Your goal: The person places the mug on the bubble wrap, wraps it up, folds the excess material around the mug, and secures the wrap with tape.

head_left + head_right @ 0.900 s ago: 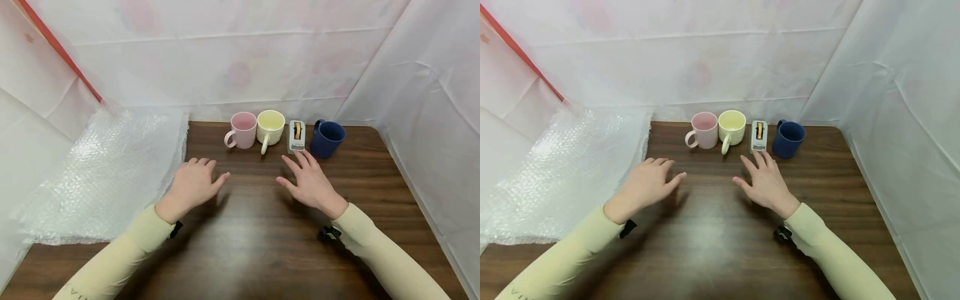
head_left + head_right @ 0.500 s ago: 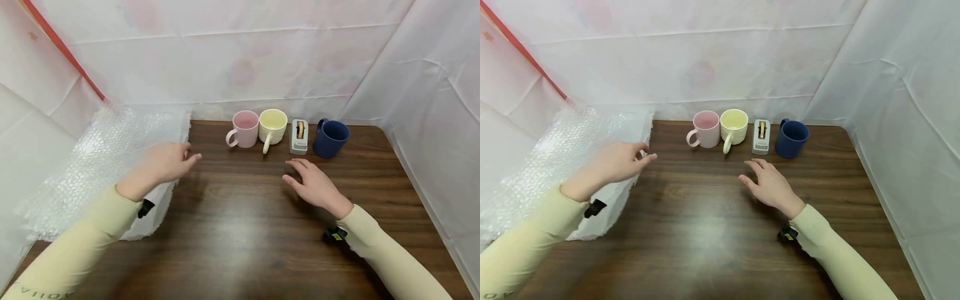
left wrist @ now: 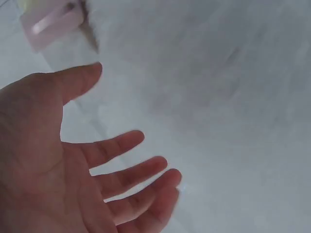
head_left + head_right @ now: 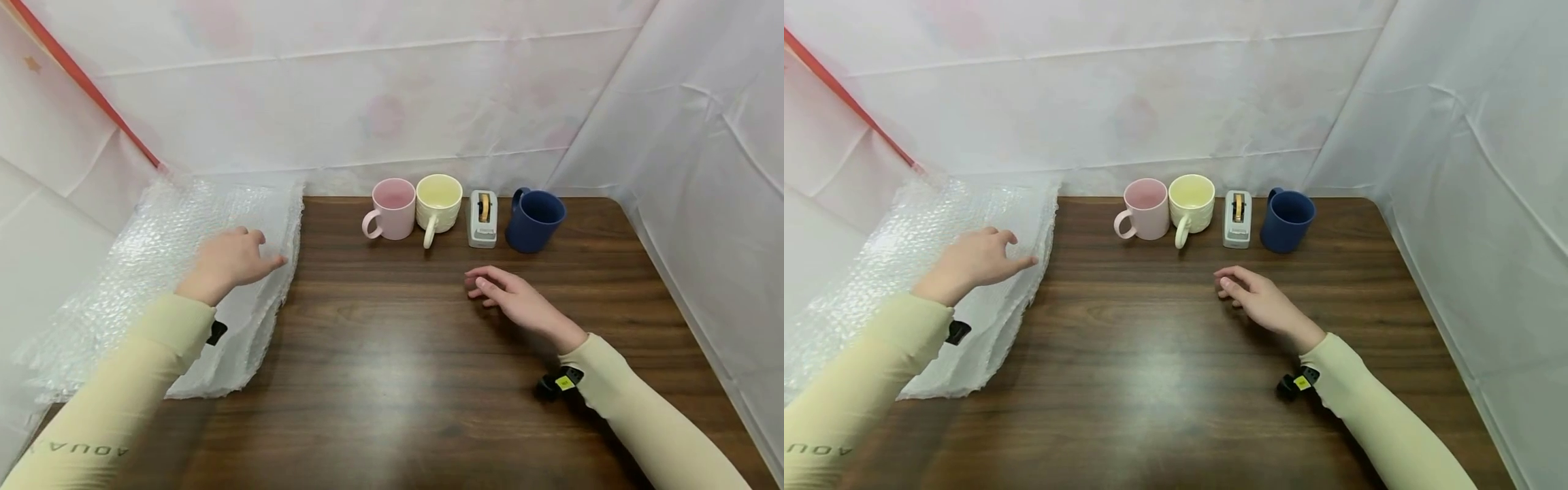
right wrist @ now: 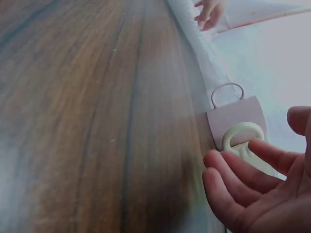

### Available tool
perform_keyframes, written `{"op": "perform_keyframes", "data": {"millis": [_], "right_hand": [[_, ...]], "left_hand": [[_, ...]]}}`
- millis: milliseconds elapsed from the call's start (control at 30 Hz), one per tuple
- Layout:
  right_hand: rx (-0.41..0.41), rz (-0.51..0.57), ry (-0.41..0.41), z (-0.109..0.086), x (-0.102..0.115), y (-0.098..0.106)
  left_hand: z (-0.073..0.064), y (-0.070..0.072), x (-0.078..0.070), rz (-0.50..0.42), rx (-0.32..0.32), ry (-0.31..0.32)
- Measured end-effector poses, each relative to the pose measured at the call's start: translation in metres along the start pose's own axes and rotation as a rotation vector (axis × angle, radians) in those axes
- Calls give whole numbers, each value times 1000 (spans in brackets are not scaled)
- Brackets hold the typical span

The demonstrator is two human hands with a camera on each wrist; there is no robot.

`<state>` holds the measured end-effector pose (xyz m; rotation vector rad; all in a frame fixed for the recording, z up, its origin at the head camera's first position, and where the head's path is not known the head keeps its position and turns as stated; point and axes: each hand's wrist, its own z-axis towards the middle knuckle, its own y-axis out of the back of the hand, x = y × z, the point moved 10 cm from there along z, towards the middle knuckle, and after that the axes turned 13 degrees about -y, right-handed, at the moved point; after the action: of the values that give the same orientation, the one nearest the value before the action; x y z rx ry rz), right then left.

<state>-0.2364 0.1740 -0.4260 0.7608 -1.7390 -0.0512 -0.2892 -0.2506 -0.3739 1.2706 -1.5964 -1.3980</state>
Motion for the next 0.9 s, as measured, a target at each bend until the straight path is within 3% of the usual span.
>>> {"op": "perform_keyframes", "data": {"millis": [133,267,433,567,767,900], "right_hand": [[64,76,-11,-2,-7,-4],[95,120,-19,-4,-11,-6],[103,61,-28,-4,-12,-9],[112,24,-27,-3,-10,-12],[91,19,-22,-4,-11,-10],[87,10,-25,-5,-10,-11]], "left_hand": [[2,-17,0,-27,18,6],[3,-22,1,-94,18,2],[-3,-22,11,-167,-8,-6],[-6,-20,14,-147,-37,-31],[-8,-13,12,-125,-169,-59],[-16,3,13,-125,-303,-64]]}}
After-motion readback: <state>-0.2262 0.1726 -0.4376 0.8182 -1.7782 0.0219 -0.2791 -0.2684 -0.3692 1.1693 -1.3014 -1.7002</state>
